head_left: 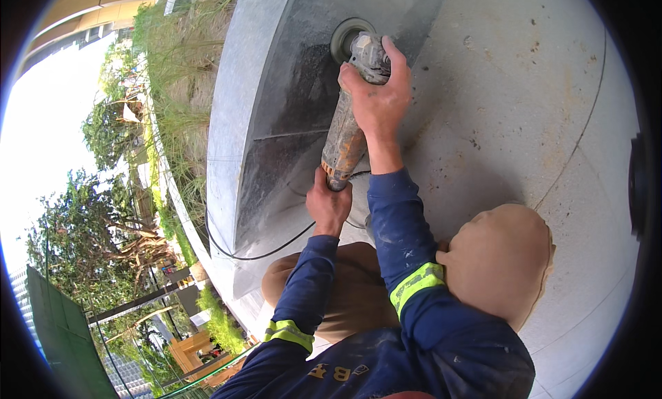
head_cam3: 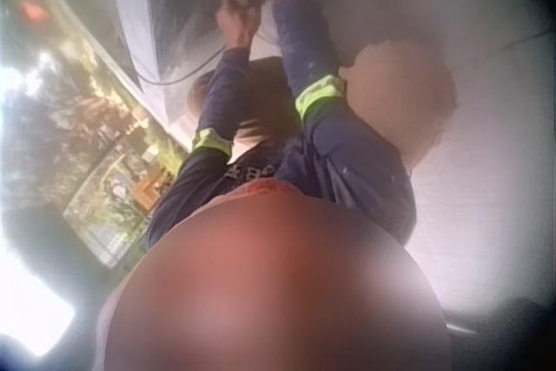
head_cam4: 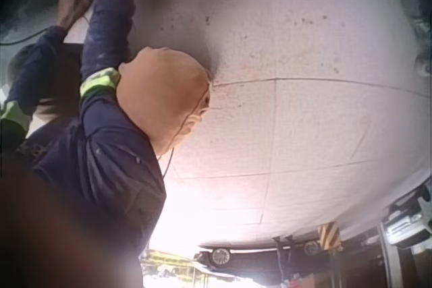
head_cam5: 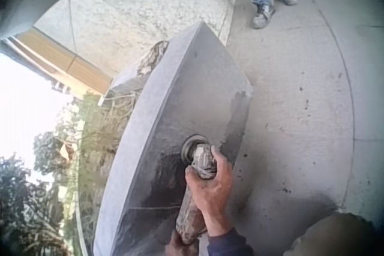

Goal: The person uses an angle grinder to smooth the vertical face of a curved concrete planter. They hold the tool with both hands and move it along the surface, generating dust. The task continues for the duration of the clip.

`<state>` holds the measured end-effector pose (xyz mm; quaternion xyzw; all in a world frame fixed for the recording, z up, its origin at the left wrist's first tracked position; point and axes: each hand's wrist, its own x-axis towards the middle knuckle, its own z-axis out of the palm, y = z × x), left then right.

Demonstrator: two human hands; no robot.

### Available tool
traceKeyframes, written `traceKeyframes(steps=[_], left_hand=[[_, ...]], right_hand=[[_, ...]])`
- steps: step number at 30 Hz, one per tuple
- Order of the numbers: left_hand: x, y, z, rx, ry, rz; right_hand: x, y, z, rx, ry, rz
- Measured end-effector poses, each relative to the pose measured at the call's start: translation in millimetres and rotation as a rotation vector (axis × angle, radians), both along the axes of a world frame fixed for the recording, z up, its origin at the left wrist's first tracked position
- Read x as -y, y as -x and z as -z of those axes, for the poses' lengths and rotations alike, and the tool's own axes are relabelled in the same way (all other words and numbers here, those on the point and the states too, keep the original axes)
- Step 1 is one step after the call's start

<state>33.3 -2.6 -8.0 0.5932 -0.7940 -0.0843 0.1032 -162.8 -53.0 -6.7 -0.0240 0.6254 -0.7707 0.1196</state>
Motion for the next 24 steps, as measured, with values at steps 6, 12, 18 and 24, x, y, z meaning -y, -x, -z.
traceKeyframes(steps=[6, 12, 18, 24], left_hand=[[2.8, -9.7, -0.2, -0.069, 0.055, 0.026], [-2.9, -4.6, 0.5, 0.007, -0.002, -0.004], [-0.2, -15.8, 0.8, -0.208, 0.059, -0.013], [-1.1, -25.9, 4.2, -0.165, 0.025, -0.015]], right_hand=[[-1.1, -5.8, -18.0, -0.016, 0.085, -0.039], [3.2, -5.7, 7.1, -0.026, 0.02, 0.002], [-4.1, -21.4, -34.9, -0.171, 0.133, 0.0], [-3.8, -28.2, -22.7, -0.151, 0.09, 0.022]])
